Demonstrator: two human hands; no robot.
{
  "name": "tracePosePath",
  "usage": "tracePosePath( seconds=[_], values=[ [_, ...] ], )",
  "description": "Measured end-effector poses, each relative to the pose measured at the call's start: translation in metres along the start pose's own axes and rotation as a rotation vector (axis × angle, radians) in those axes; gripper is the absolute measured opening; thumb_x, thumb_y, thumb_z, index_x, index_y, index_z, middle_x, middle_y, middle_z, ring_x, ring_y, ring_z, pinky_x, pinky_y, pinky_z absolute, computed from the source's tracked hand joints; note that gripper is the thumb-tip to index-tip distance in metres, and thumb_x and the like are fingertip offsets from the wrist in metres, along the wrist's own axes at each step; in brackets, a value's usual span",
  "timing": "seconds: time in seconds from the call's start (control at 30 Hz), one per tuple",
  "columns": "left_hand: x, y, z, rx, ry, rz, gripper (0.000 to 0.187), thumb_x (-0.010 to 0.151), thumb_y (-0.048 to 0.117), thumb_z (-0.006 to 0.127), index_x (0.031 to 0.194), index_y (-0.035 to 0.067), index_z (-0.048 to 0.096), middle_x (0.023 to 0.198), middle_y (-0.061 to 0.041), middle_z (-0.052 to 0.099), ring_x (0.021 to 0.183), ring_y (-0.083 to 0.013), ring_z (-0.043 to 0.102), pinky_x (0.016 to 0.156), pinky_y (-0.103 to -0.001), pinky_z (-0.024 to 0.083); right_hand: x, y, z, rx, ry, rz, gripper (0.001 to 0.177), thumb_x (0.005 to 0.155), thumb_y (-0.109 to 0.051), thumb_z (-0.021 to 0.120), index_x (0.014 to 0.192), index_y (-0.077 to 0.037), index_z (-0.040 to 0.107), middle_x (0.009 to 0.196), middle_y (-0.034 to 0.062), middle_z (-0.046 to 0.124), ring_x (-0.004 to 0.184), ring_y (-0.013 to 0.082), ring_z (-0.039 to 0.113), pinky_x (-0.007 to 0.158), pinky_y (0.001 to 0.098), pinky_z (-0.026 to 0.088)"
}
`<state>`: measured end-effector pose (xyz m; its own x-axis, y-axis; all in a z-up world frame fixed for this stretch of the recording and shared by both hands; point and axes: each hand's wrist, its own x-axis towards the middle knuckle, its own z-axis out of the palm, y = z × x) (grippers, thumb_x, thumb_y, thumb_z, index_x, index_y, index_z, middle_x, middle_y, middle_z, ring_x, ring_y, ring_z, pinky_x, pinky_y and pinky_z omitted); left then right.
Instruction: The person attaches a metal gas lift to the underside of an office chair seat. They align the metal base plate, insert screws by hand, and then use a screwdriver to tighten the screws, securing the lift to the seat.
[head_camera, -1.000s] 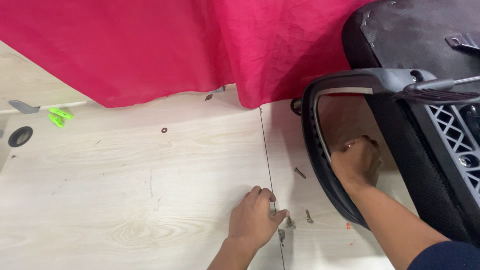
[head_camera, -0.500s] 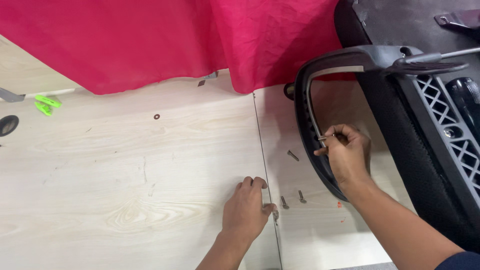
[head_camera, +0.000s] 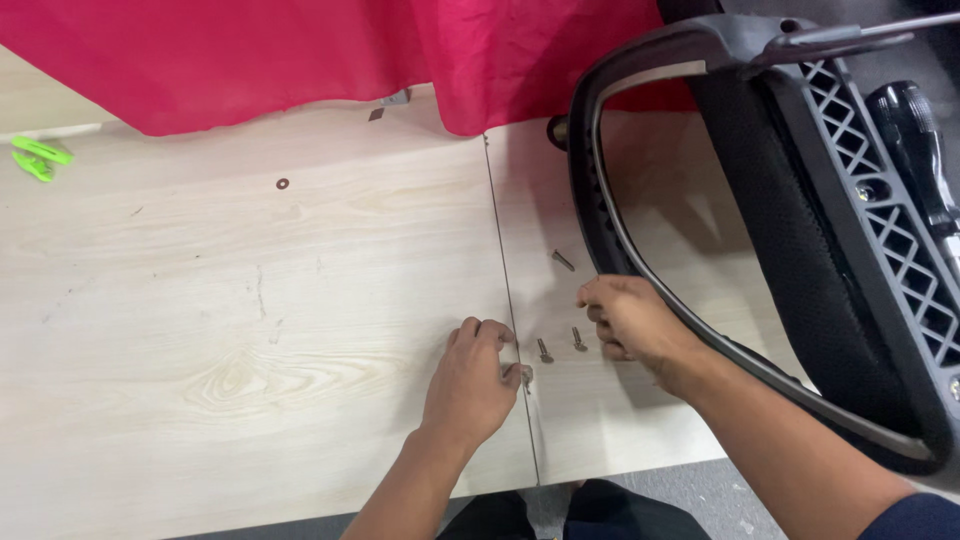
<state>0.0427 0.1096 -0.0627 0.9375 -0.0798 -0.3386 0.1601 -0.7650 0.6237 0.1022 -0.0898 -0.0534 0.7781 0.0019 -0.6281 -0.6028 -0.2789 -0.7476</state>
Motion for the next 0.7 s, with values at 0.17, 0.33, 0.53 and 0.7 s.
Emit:
tracePosePath(
  seconds=[0.17,0.33,0.53,0.7],
  values=[
    [-0.006,0.016,0.007,0.015,-0.007,0.029,0.049,0.084,0.021,0.079,0.129,0.016,0.061,0.125,-0.004,0.056,0.124,-0.0216,0.054,0.106,-0.037,0.047,-0.008,0.01,0.013,-0.668,0.116,-0.088,0.037,0.093,-0.034,0.065,0.113,-0.004,0.066,0.081,0.0144,0.076,0.077,0.0219,0.074,0.076,0.0363,0.055],
    [0.001,0.017,0.017,0.048,0.077,0.131,0.028,0.086,0.019,0.076,0.113,0.016,0.072,0.116,-0.005,0.06,0.115,-0.0227,0.059,0.099,-0.039,0.05,-0.018,0.016,0.026,-0.821,0.138,-0.161,0.037,0.095,-0.037,0.067,0.11,-0.003,0.064,0.086,0.0135,0.073,0.083,0.0259,0.074,0.081,0.0398,0.056],
    [0.013,0.013,0.022,0.001,0.123,0.197,0.014,0.089,0.015,0.072,0.102,0.013,0.078,0.11,-0.003,0.063,0.11,-0.0212,0.061,0.092,-0.037,0.055,-0.028,0.016,0.03,-0.818,0.099,-0.111,0.026,0.101,-0.031,0.056,0.106,-0.006,0.061,0.082,0.0137,0.075,0.08,0.0265,0.076,0.08,0.041,0.056],
    [0.028,0.021,0.015,0.059,0.116,0.192,0.013,0.089,0.015,0.071,0.1,0.013,0.077,0.115,-0.002,0.06,0.113,-0.0205,0.059,0.088,-0.038,0.055,-0.015,0.01,0.023,-0.729,0.065,-0.087,0.029,0.103,-0.032,0.051,0.108,-0.005,0.063,0.085,0.0117,0.074,0.081,0.0255,0.077,0.078,0.0409,0.059]
  ],
)
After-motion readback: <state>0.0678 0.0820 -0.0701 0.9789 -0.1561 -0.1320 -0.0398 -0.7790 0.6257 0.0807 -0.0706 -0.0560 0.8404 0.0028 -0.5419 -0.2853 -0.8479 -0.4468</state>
